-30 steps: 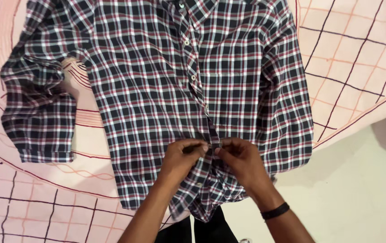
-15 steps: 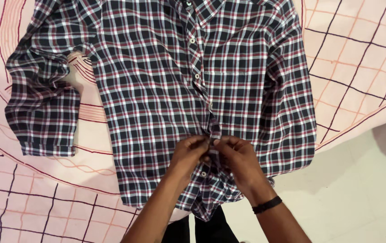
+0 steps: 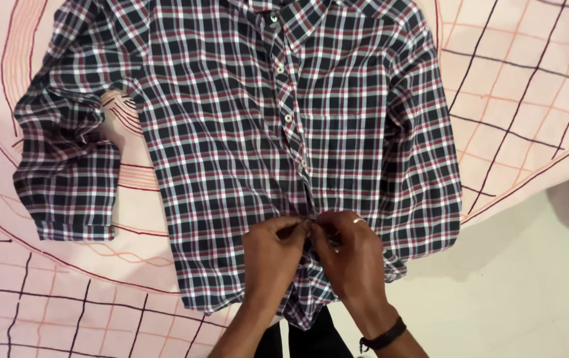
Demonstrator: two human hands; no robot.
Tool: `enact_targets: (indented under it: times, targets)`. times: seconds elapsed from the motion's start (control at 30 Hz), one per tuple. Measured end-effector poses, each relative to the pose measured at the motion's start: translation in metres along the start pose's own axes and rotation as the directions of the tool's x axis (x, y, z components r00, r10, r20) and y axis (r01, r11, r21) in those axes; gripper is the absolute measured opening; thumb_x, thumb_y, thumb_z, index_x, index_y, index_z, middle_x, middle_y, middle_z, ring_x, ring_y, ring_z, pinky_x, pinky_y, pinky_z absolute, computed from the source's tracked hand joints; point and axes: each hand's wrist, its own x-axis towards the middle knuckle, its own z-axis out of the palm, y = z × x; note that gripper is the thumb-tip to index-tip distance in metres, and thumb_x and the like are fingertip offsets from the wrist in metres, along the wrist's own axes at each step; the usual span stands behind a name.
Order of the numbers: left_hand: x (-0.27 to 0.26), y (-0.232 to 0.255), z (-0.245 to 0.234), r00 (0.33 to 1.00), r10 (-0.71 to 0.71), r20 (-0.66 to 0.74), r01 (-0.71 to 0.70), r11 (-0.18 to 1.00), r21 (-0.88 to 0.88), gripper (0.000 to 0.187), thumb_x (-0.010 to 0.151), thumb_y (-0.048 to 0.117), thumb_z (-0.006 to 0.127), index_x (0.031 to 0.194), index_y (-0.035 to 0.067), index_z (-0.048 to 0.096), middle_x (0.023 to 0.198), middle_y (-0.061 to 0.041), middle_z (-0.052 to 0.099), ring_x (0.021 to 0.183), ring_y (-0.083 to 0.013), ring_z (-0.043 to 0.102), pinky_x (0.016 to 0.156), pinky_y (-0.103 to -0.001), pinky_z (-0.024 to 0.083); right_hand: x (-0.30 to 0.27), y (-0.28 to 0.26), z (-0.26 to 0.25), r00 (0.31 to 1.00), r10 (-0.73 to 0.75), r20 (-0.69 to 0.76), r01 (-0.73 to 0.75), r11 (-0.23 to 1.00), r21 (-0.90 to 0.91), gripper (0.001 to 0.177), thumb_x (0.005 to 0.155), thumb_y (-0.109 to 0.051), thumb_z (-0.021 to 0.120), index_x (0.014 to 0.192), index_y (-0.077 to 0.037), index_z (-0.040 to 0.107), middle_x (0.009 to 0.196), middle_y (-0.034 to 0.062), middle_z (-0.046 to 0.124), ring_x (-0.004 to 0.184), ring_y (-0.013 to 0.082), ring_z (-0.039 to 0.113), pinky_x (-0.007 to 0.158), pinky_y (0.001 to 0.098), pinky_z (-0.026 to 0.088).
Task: The person buttons a checkered shirt on a bed by inserting each button into its corresponding hole from the bottom up to the collar.
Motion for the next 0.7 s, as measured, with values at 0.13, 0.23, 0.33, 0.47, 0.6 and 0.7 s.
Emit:
enact_targets:
  times: [0.13,0.23,0.33,0.47,0.6,0.7]
  targets:
    - [0.006,-0.007,0.002,0.998,0.069,0.004,-0.068,0.994,-0.081,0.016,0.086,0.014,0.077,0.097,0.005,0.083,0.084,-0.009,0.083,0.070,-0.0126,0.078,0.064,-0.025,0.060,0.007,0.000,0.002,0.995,0.084,0.051,-0.084,0.996,-0.002,0.018,0.086,-0.013,0.077,0.099,-0.001,0.076,0.087,0.0120,0.076,0.072,0.0222,0.075,0.063,0.0342,0.060]
    - [0.007,-0.006,-0.001,0.998,-0.031,0.048,0.032,0.999,-0.033,0.017,0.086,0.016,0.077,0.099,0.008,0.083,0.085,-0.009,0.083,0.069,-0.0159,0.077,0.063,-0.028,0.058,0.007,0.002,0.003,0.993,0.103,0.062,-0.104,0.994,0.024,0.019,0.086,-0.013,0.077,0.101,-0.001,0.077,0.087,0.0117,0.076,0.071,0.0209,0.076,0.063,0.0331,0.060]
    - [0.010,-0.003,-0.002,0.999,0.002,0.032,-0.001,0.999,-0.054,0.015,0.085,0.018,0.078,0.096,0.009,0.084,0.086,-0.008,0.083,0.074,-0.0133,0.079,0.067,-0.025,0.060,0.009,0.008,0.007,0.964,0.244,0.109,-0.260,0.951,0.169,0.021,0.087,-0.013,0.076,0.103,0.001,0.076,0.083,0.0095,0.077,0.069,0.0154,0.075,0.060,0.0288,0.059]
    - [0.009,-0.001,-0.001,0.999,0.023,0.031,-0.021,0.998,-0.055,0.014,0.085,0.017,0.078,0.095,0.008,0.084,0.083,-0.009,0.082,0.070,-0.0147,0.078,0.062,-0.026,0.060,0.009,0.020,0.009,0.881,0.408,0.238,-0.471,0.793,0.386,0.022,0.090,-0.012,0.075,0.106,0.005,0.076,0.076,0.0078,0.074,0.061,0.0077,0.061,0.051,0.0244,0.046]
    - [0.012,0.001,-0.001,0.999,0.046,0.016,-0.045,0.998,-0.049,0.014,0.085,0.015,0.078,0.094,0.006,0.083,0.080,-0.009,0.081,0.064,-0.0149,0.076,0.056,-0.028,0.058,0.009,0.027,0.006,0.864,0.418,0.280,-0.498,0.790,0.358,0.022,0.091,-0.010,0.074,0.109,0.003,0.078,0.071,0.0083,0.069,0.053,0.0075,0.049,0.045,0.0255,0.036]
    - [0.014,0.002,-0.004,0.996,0.081,0.049,-0.082,0.996,0.020,0.013,0.086,0.014,0.077,0.094,0.006,0.083,0.079,-0.010,0.080,0.058,-0.0161,0.074,0.052,-0.030,0.056,0.008,0.031,0.003,0.866,0.369,0.337,-0.493,0.744,0.451,0.022,0.093,-0.009,0.069,0.110,0.001,0.078,0.075,0.0067,0.074,0.057,0.0066,0.055,0.049,0.0234,0.040]
